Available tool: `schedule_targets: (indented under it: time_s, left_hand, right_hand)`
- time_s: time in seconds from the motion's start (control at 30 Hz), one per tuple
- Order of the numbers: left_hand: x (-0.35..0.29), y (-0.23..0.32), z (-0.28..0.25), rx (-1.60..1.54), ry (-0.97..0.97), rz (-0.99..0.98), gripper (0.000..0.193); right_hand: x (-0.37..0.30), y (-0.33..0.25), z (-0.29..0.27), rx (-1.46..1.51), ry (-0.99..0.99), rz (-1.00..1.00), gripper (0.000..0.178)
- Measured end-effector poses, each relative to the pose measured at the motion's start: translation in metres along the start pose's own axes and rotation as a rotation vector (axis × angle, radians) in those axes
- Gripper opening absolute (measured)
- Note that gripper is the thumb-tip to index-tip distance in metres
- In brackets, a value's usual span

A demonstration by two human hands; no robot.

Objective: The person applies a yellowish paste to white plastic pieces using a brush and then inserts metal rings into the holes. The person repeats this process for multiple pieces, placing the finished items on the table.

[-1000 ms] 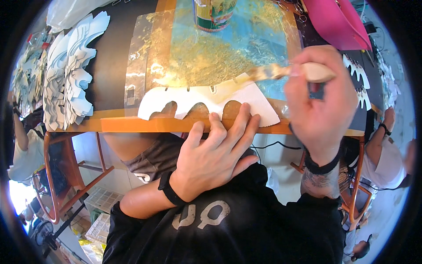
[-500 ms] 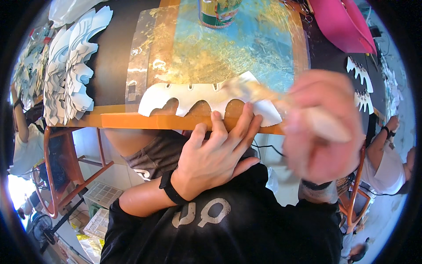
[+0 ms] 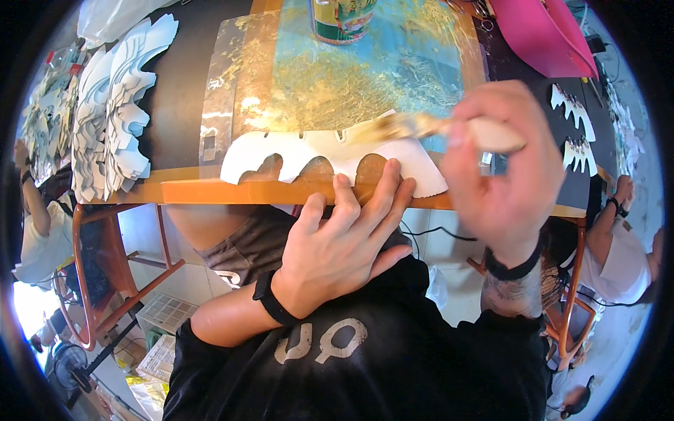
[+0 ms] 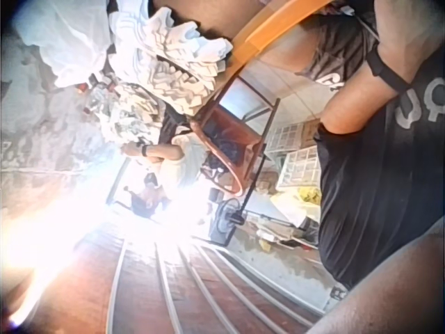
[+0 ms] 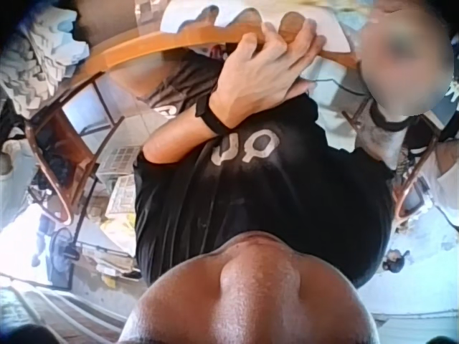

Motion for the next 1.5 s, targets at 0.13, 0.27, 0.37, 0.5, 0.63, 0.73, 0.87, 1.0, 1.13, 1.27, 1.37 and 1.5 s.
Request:
schedule_targets:
  time_s: [0.13,0.27,0.37,0.5,0.63,0.73,0.87,1.0,1.13,1.27,1.37,1.5]
  left_hand:
    - [0.002,-0.001,-0.002,0.017,-0.011,-0.002,0.07]
    - [0.003,0.001,0.0,0.03,-0.01,0.004,0.07]
    - [0.003,0.0,-0.002,0.023,-0.008,0.008,0.07]
    - [0.003,0.002,0.0,0.011,-0.033,0.011,0.07]
    - [0.002,0.002,0.002,0.008,-0.03,0.022,0.07]
    - [0.003,0.0,-0.003,0.01,-0.025,0.014,0.07]
    - [0.005,0.001,-0.003,0.023,-0.033,0.007,0.07]
    - [0.005,0.001,-0.001,0.057,-0.052,0.012,0.071]
    - [0.004,0.001,-0.001,0.058,-0.051,0.006,0.071]
    - [0.007,0.002,-0.004,0.054,-0.051,0.021,0.071]
    - [0.006,0.002,-0.002,0.061,-0.063,0.014,0.071]
    - [0.005,0.002,0.0,0.067,-0.057,0.01,0.071]
  right_hand:
    - [0.0,0.006,-0.019,0.077,0.113,0.035,0.016]
    - [0.003,-0.007,0.006,0.082,-0.019,-0.001,0.017]
    - [0.005,0.014,-0.003,-0.059,0.037,0.049,0.018]
    - [-0.003,0.001,-0.01,0.088,0.062,-0.029,0.02]
    - [0.0,-0.009,0.012,0.053,-0.041,-0.044,0.02]
    - [0.004,0.01,-0.002,-0.049,0.039,0.038,0.018]
    - [-0.003,0.002,-0.021,0.021,0.145,-0.042,0.016]
    - [0.0,-0.014,0.009,0.149,-0.031,-0.056,0.017]
    - [0.003,0.027,-0.015,-0.086,0.05,0.061,0.014]
    - [-0.003,0.033,-0.067,0.043,0.126,0.149,0.015]
    - [-0.003,0.0,-0.041,0.012,-0.087,-0.056,0.017]
    - [-0.017,-0.009,-0.012,0.031,-0.32,-0.106,0.022]
Point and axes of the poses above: each hand's wrist, its own x-axis towards the middle knuckle, its own z-axis out of the palm, y = z × x, the point moved 10 cm from there along x, towards the middle knuckle, and after that the axes turned 10 degrees about z, right-handed, at the moved point
